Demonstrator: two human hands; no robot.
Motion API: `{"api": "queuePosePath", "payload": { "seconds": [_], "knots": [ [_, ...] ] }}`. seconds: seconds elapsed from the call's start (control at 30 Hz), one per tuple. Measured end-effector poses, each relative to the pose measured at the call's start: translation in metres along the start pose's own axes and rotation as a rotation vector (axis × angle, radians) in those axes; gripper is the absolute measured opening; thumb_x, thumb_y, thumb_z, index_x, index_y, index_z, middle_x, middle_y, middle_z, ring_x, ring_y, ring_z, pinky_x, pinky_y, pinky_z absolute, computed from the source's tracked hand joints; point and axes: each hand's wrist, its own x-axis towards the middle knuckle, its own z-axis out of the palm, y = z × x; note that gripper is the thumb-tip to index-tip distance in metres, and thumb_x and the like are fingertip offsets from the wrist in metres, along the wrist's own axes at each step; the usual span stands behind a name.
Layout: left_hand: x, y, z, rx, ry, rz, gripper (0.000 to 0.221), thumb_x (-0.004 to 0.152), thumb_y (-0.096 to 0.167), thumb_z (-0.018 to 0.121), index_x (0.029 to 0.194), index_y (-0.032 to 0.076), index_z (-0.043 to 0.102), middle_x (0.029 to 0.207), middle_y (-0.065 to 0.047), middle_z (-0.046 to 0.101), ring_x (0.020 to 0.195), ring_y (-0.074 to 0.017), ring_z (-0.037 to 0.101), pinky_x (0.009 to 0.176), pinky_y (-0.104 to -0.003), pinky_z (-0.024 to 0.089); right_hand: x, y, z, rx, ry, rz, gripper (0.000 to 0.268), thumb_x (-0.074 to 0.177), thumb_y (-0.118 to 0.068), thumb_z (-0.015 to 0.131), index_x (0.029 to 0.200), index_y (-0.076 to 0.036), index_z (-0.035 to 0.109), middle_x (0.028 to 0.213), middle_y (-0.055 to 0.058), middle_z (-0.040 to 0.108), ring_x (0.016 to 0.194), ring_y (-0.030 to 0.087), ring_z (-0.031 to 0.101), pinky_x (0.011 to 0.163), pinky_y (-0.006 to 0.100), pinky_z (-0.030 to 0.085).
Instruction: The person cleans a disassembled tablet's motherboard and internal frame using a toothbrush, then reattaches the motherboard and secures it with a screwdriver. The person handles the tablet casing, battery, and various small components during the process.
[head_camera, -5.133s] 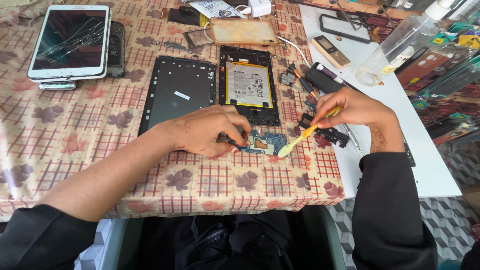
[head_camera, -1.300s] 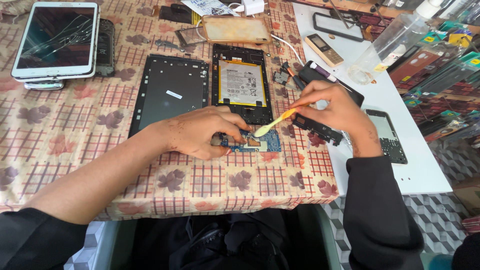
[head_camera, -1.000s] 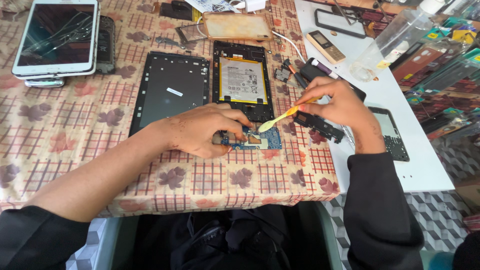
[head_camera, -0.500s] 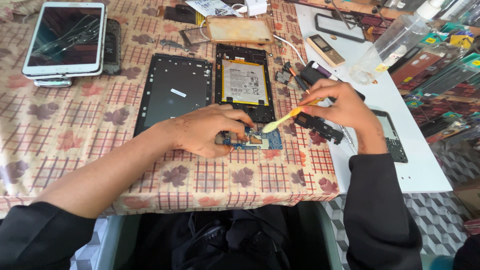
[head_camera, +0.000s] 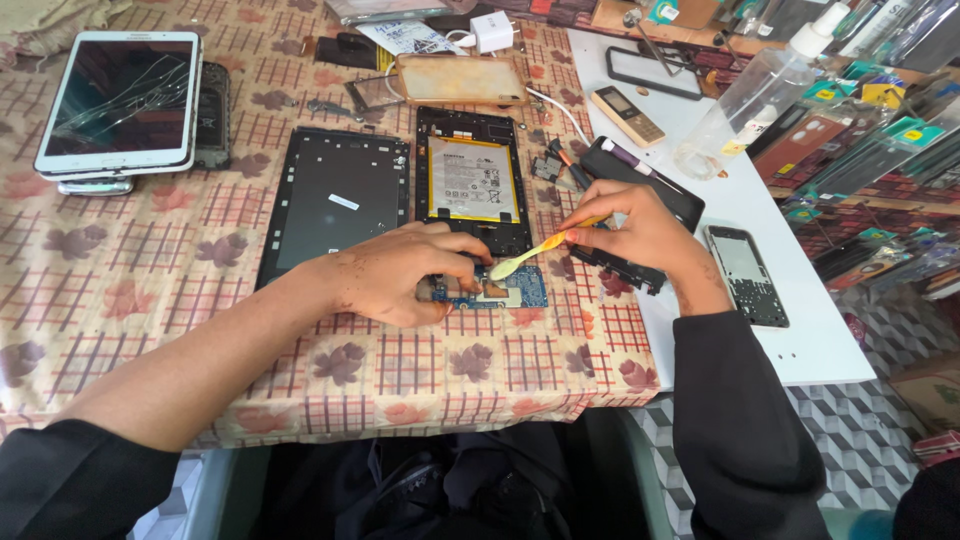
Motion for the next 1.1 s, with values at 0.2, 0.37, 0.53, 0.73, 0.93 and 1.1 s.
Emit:
{"api": "queuePosePath", "payload": {
  "seconds": [0.2,0.37,0.53,0.73,0.93,1.1],
  "knots": [
    [-0.001,-0.001,0.001,0.007,0.014,0.02,0.025,0.074,0.018,0.076,0.098,0.011,0.071,0.141,-0.004,0.058,0.126,-0.0281,0.054,0.106,-0.047,0.038,-0.007,0.01,-0.027,-0.033,0.031,0.033,0.02,0.079,-0.007,0.085,0.099,-0.008,0.082,0.087,0.004,0.069,0.084,0.017,0.065,0.076,0.031,0.049],
    [0.0,-0.001,0.0,0.0,0.021,0.023,0.025,0.072,0.017,0.076,0.096,0.01,0.072,0.139,-0.005,0.059,0.123,-0.0292,0.055,0.104,-0.046,0.041,-0.004,-0.002,-0.005,-0.089,0.024,-0.027,0.018,0.08,-0.008,0.085,0.098,-0.008,0.081,0.087,0.003,0.069,0.08,0.016,0.065,0.072,0.031,0.05],
    [0.0,0.0,-0.001,-0.006,0.021,0.022,0.025,0.073,0.016,0.076,0.096,0.01,0.072,0.139,-0.005,0.059,0.122,-0.0293,0.056,0.104,-0.046,0.042,0.002,-0.008,0.002,-0.054,0.024,-0.041,0.02,0.081,-0.008,0.085,0.101,-0.009,0.081,0.088,0.002,0.069,0.08,0.015,0.066,0.073,0.03,0.051],
    [0.0,0.001,-0.002,0.002,0.014,0.008,0.025,0.072,0.015,0.077,0.096,0.009,0.072,0.139,-0.006,0.059,0.123,-0.0308,0.055,0.103,-0.046,0.043,-0.01,0.013,-0.027,-0.037,0.028,0.047,0.02,0.079,-0.005,0.085,0.099,-0.008,0.082,0.088,0.003,0.068,0.084,0.017,0.064,0.076,0.03,0.049],
    [0.0,0.004,-0.003,-0.011,0.001,-0.021,0.025,0.073,0.015,0.076,0.097,0.01,0.074,0.14,-0.005,0.059,0.124,-0.0299,0.055,0.105,-0.045,0.042,-0.009,0.007,-0.02,-0.016,0.041,0.021,0.021,0.079,-0.004,0.084,0.099,-0.008,0.081,0.089,0.002,0.067,0.084,0.016,0.064,0.075,0.03,0.05],
    [0.0,0.004,-0.003,-0.026,-0.03,-0.049,0.027,0.074,0.016,0.074,0.1,0.011,0.075,0.142,-0.004,0.058,0.122,-0.0279,0.056,0.105,-0.044,0.041,0.0,-0.011,0.006,-0.044,0.033,-0.057,0.021,0.08,-0.004,0.084,0.1,-0.009,0.081,0.089,0.002,0.068,0.081,0.016,0.066,0.072,0.03,0.052]
  ]
}}
